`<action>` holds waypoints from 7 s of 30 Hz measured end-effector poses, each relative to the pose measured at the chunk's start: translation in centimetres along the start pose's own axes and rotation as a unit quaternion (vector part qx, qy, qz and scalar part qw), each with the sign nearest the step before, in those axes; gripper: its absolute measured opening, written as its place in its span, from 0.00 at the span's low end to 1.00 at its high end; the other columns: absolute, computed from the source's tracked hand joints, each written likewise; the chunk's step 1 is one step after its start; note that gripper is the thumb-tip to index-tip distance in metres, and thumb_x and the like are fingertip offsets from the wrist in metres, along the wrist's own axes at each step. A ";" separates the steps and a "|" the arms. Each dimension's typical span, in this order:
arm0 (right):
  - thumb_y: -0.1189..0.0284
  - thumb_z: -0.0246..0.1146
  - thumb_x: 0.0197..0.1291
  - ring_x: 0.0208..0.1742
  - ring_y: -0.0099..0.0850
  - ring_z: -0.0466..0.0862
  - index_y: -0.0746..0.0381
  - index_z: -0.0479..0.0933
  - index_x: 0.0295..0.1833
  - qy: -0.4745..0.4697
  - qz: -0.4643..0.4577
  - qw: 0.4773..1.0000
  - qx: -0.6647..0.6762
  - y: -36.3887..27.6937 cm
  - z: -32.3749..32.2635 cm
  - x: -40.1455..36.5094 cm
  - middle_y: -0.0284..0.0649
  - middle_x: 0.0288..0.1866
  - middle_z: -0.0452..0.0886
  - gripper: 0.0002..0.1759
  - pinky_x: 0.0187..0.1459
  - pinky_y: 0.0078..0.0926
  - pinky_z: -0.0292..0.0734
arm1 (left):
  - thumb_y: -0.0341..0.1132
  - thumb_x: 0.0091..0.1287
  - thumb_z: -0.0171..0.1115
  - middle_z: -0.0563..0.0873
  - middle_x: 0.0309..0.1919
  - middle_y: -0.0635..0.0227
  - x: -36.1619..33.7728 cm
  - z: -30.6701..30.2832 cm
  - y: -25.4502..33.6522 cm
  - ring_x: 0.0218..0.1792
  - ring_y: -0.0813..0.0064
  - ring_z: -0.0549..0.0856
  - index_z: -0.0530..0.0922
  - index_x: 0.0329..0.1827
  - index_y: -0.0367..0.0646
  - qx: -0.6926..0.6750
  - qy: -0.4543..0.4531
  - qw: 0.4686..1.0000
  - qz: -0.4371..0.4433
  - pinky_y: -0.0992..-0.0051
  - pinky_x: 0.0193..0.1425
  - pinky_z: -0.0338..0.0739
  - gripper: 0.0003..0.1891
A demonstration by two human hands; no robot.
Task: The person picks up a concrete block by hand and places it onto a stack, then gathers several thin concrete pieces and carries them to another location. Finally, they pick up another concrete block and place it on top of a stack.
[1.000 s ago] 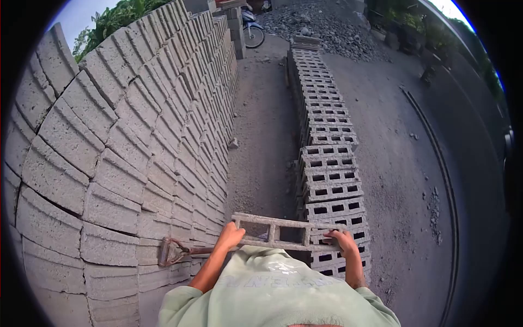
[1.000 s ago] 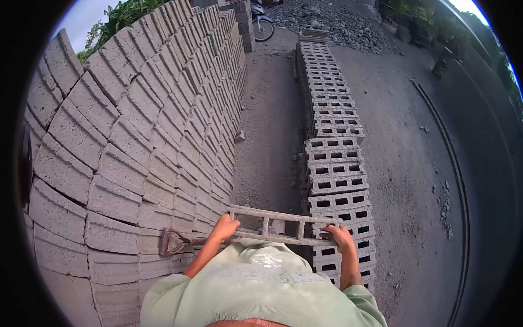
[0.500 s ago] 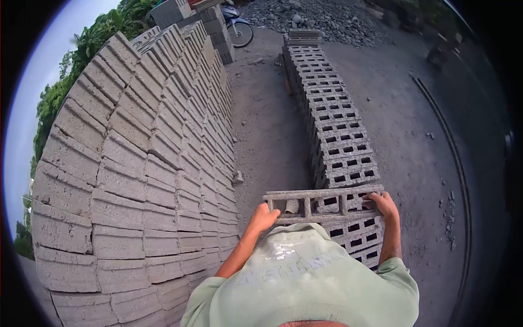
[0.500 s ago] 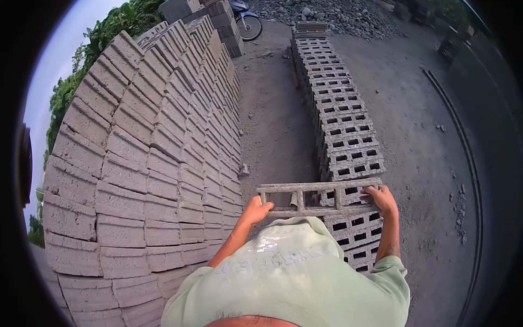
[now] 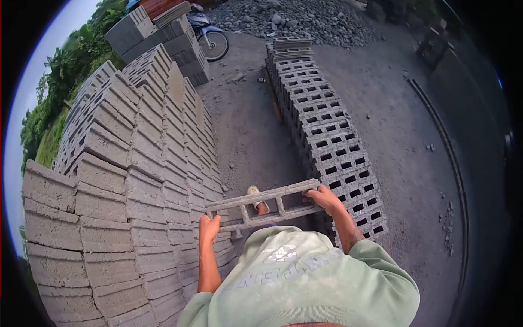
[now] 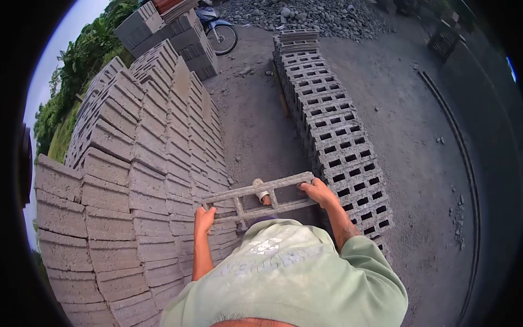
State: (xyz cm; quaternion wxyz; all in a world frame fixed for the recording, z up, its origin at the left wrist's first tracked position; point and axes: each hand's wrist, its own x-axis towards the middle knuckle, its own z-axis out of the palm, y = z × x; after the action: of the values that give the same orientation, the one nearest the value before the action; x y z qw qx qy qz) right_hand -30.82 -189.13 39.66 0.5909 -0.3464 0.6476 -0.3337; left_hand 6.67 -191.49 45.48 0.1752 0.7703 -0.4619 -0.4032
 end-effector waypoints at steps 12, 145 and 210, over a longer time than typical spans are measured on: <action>0.67 0.58 0.51 0.39 0.29 0.77 0.68 0.78 0.43 0.106 0.050 0.990 0.075 -17.7 -1.6 30.5 0.40 0.37 0.81 0.18 0.43 0.25 0.70 | 0.31 0.49 0.57 0.80 0.22 0.64 36.3 -1.6 19.4 0.27 0.75 0.76 0.78 0.29 0.31 0.063 -0.074 0.987 0.126 0.68 0.34 0.71 0.10; 0.61 0.67 0.51 0.27 0.22 0.77 0.66 0.80 0.40 0.789 0.293 -0.149 0.519 -48.8 38.8 115.0 0.32 0.27 0.80 0.18 0.28 0.22 0.71 | 0.39 0.50 0.56 0.83 0.39 0.52 96.8 48.8 68.3 0.45 0.50 0.81 0.82 0.35 0.41 0.418 -0.501 -0.274 0.706 0.58 0.49 0.75 0.14; 0.60 0.49 0.68 0.12 0.16 0.64 0.62 0.78 0.45 0.942 0.075 0.038 0.325 44.0 37.0 -83.8 0.27 0.11 0.64 0.19 0.15 0.18 0.59 | 0.36 0.65 0.55 0.82 0.29 0.69 -88.0 25.2 -28.8 0.31 0.79 0.79 0.77 0.47 0.34 0.339 -0.919 0.121 0.161 0.79 0.40 0.72 0.14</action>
State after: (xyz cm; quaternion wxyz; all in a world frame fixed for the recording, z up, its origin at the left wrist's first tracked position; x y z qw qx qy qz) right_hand 8.87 -95.65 44.46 -0.4498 0.5419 0.4984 -0.5055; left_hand -18.50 -99.07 51.94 -0.5993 -0.2922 -0.4777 -0.5721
